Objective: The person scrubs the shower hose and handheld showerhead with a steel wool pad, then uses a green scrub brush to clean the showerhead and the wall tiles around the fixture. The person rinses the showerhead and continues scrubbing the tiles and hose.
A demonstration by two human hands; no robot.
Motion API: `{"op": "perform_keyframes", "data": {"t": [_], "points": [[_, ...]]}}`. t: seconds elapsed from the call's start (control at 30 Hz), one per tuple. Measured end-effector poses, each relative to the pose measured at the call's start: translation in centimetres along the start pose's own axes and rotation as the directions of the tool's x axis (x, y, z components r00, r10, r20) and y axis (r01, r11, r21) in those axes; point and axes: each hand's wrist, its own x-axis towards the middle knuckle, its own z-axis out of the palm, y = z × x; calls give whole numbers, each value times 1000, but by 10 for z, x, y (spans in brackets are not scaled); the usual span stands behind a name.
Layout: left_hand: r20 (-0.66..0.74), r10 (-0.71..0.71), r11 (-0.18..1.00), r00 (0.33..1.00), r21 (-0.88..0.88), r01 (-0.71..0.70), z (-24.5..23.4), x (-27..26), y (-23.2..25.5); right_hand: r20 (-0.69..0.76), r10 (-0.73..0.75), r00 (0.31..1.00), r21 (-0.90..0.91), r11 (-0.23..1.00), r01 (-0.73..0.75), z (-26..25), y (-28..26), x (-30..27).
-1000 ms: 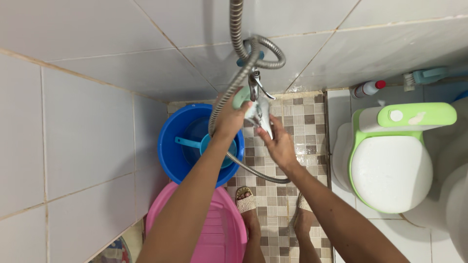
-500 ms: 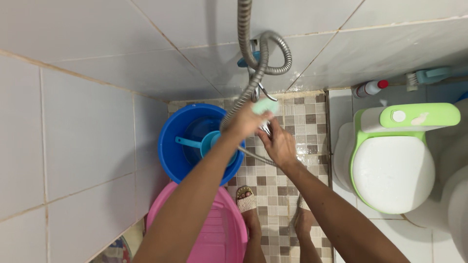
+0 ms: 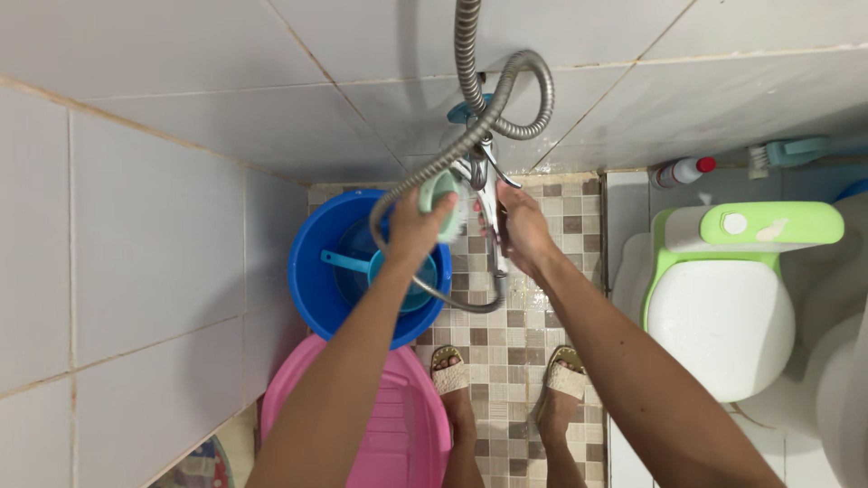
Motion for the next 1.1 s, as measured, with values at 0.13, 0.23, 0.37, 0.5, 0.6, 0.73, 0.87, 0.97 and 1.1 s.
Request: {"op": "perform_keyframes", "data": {"t": [0.13,0.23,0.37,0.5,0.6,0.73,0.87,0.97,1.1], "points": [[-67,212,976,975,72,-207,2,-26,5,-70,83,994,153,986,-71,24,-3,-2],[-152,355,930,922,152,-333,12,-28,2,-84,85,993,-27,996,-88,30,0,-9],[-168,521,848,836,214,-485,8,-31,-7,-166,61,984,-149,985,-87,36,11,-10],[-84,435,884,897,228,-407,-17,-48,-15,-200,-81,976,-221,975,35,24,13,-12],[-84,49,998,995,53,-45,-43,-50,-21,-94,-22,995,-170,985,6,9,15,-19],[53,-3,991,999,-136,10,-69,-24,-19,202,116,972,-51,993,-108,-9,21,-27],[286,-84,826,954,-515,228,-60,2,-3,484,247,840,85,942,-326,-17,28,-31],[440,-91,734,894,-577,359,-50,4,9,547,345,763,34,901,-432,-9,28,-34],[497,40,728,867,-609,316,-36,3,17,429,435,792,-61,888,-455,3,13,-47]]}}
